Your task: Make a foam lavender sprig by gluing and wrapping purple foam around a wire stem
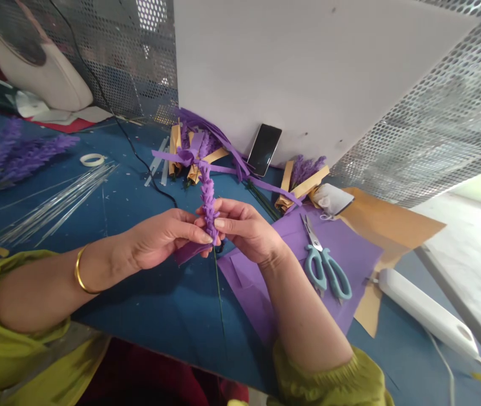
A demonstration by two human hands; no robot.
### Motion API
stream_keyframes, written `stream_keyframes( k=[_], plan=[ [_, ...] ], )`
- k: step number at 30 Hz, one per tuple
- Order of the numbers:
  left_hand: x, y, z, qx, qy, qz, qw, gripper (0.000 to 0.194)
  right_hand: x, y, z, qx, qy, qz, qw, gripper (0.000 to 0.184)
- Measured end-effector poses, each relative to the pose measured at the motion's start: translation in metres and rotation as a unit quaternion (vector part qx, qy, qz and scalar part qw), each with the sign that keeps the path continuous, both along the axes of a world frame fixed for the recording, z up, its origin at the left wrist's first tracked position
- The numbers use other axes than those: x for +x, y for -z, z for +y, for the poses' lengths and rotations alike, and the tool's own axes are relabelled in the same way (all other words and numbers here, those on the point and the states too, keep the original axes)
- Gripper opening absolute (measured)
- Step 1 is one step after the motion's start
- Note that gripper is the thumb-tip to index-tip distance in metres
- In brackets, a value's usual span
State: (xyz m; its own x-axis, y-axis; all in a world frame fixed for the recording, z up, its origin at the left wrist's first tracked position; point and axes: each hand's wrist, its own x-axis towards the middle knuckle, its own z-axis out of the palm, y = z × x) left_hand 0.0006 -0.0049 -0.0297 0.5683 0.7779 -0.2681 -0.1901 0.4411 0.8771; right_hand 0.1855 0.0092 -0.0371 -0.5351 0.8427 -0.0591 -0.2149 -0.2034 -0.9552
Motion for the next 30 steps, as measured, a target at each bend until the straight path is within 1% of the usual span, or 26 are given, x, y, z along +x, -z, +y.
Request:
stream_keyframes(
  k=[3, 8, 12, 18, 23, 26, 30],
  plan=[
    [-0.001, -0.001, 0.001, -0.002, 0.016, -0.003, 1.000, 0.007, -0.001, 0.000, -0.001, 0.002, 0.009, 0.007, 1.000, 0.027],
    [-0.006, -0.005, 0.004, 0.024, 0.078, 0.009, 0.997, 0.015, 0.002, 0.000, -0.004, 0.018, 0.011, 0.052, 0.998, 0.025],
    [-0.010, -0.007, 0.007, 0.053, 0.116, 0.032, 0.991, 0.017, 0.006, 0.000, -0.006, 0.034, 0.008, 0.051, 0.998, 0.022],
    [-0.008, -0.006, 0.007, 0.087, 0.108, 0.078, 0.987, 0.010, 0.005, -0.002, -0.006, 0.038, 0.023, 0.013, 0.999, 0.025],
    [-0.007, -0.008, 0.004, 0.126, 0.100, 0.098, 0.982, 0.011, 0.001, -0.008, -0.011, 0.057, 0.042, -0.029, 0.997, 0.023],
    [-0.008, -0.010, 0.003, 0.135, 0.088, 0.121, 0.979, 0.011, -0.004, -0.011, -0.015, 0.072, 0.068, -0.059, 0.993, 0.024],
    [-0.007, -0.012, 0.003, 0.122, 0.067, 0.152, 0.978, 0.010, -0.011, -0.014, -0.020, 0.086, 0.114, -0.106, 0.984, 0.030]
  ],
)
